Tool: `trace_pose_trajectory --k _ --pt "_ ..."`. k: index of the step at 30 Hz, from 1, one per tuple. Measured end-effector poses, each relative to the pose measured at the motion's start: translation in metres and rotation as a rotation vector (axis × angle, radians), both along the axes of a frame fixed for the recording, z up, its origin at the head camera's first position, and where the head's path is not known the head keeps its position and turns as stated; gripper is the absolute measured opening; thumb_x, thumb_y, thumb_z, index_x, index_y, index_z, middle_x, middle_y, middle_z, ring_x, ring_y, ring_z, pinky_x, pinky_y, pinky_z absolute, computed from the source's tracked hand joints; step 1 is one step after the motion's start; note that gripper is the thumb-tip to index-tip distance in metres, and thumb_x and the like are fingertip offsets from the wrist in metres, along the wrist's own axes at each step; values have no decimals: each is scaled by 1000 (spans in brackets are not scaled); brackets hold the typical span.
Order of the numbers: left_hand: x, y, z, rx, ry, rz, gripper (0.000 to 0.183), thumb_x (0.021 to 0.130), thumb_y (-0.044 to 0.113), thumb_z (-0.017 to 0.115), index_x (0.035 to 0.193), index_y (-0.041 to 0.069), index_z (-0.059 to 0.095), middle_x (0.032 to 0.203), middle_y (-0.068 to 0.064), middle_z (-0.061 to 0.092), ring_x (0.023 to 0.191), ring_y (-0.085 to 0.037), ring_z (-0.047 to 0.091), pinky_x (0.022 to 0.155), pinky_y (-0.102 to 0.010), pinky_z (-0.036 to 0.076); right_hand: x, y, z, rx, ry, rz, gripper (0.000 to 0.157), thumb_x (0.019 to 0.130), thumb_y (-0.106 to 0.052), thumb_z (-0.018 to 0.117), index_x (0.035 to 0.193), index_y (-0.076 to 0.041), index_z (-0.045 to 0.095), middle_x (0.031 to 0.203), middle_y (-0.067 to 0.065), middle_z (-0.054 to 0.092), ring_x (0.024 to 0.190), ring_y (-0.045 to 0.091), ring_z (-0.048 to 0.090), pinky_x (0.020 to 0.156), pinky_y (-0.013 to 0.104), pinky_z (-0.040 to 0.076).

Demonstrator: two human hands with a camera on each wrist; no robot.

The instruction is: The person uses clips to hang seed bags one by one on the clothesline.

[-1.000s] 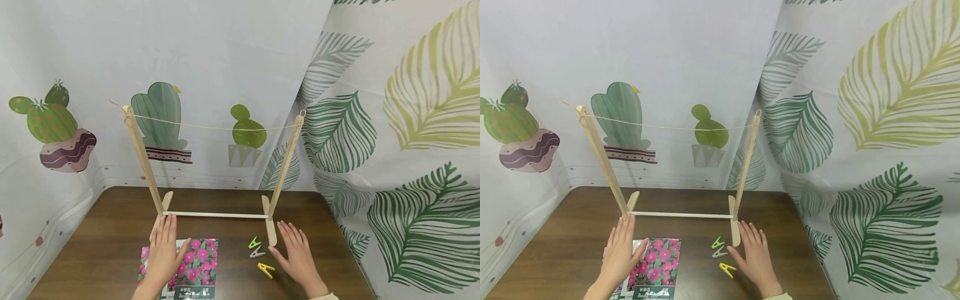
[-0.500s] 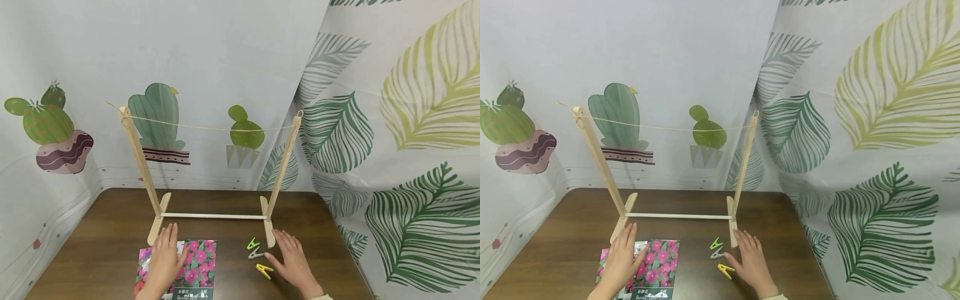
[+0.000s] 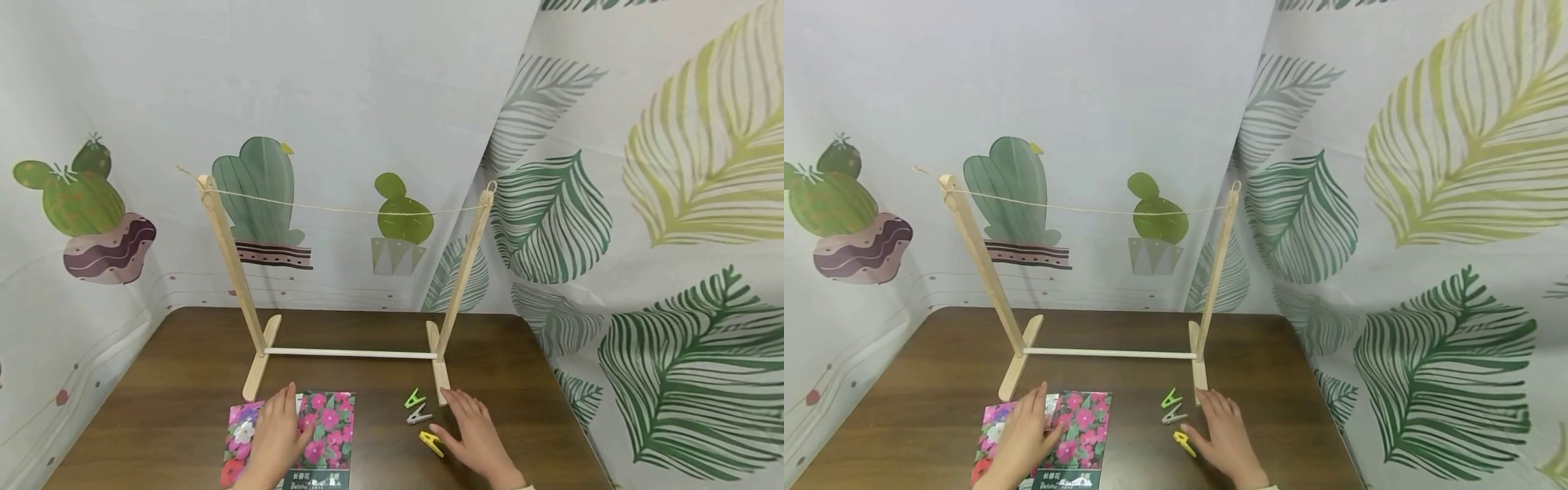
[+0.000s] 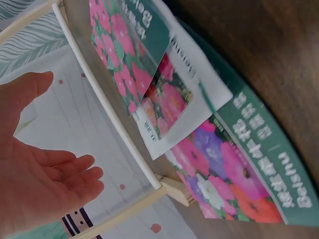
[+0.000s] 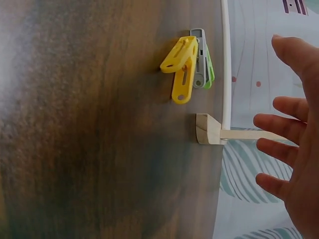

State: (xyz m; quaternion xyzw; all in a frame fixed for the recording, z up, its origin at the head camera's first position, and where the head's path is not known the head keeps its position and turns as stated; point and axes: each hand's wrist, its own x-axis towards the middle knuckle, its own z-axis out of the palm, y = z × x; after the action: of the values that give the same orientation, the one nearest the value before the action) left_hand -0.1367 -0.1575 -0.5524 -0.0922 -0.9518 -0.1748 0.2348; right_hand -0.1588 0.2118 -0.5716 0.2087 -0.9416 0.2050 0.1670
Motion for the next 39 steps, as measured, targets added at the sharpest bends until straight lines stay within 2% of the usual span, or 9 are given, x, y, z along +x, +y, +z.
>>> trace_pose_trajectory --k 4,9,14,21,25,29,33,39 --pt "2 0 -9 -16 -67 9 84 66 27 86 120 -22 46 107 -31 54 98 -46 53 85 -57 45 2 -1 -5 24 -33 5 64 86 -49 67 133 -7 54 126 10 61 120 36 52 92 60 39" --pt "5 -3 -20 -24 -131 -10 80 61 30 88 109 -22 49 95 -26 52 86 -41 51 79 -53 45 7 -4 -8 36 -95 26 62 87 -49 65 130 -5 56 124 13 61 116 37 53 90 61 40" --pt "6 -5 -27 -30 -168 -25 78 62 32 86 106 -22 51 94 -27 53 87 -41 51 81 -53 43 8 -6 -10 44 -148 34 63 88 -50 63 131 -4 55 126 15 60 116 36 53 90 61 40" --pt "5 -3 -36 4 -207 -24 70 55 29 88 97 -14 52 86 -18 50 79 -33 49 73 -49 45 7 -4 -15 57 -189 44 66 89 -54 60 131 -3 55 125 13 60 114 35 54 90 61 40" --pt "6 -1 -37 24 -242 -15 75 54 31 89 100 -16 51 91 -21 51 84 -37 50 78 -52 46 7 -4 -19 76 -234 39 68 89 -57 57 131 -3 55 122 12 61 112 33 55 89 60 40" --pt "7 2 -37 16 -230 -9 76 52 31 89 98 -17 51 90 -22 50 83 -38 51 77 -52 47 6 -4 -21 106 -284 30 70 89 -59 56 130 -3 55 120 12 61 109 33 55 87 60 41" --pt "5 5 -38 1 -203 -6 73 50 30 89 94 -14 51 86 -21 48 78 -36 50 70 -50 46 5 -4 -22 112 -289 34 68 88 -59 57 128 -4 57 116 10 61 107 32 56 84 57 42" --pt "6 10 -40 -10 -192 12 77 48 32 91 94 -14 51 86 -21 48 79 -37 49 71 -50 46 5 -3 -23 131 -311 54 56 87 -54 63 118 -8 62 107 2 60 101 28 57 79 54 43"
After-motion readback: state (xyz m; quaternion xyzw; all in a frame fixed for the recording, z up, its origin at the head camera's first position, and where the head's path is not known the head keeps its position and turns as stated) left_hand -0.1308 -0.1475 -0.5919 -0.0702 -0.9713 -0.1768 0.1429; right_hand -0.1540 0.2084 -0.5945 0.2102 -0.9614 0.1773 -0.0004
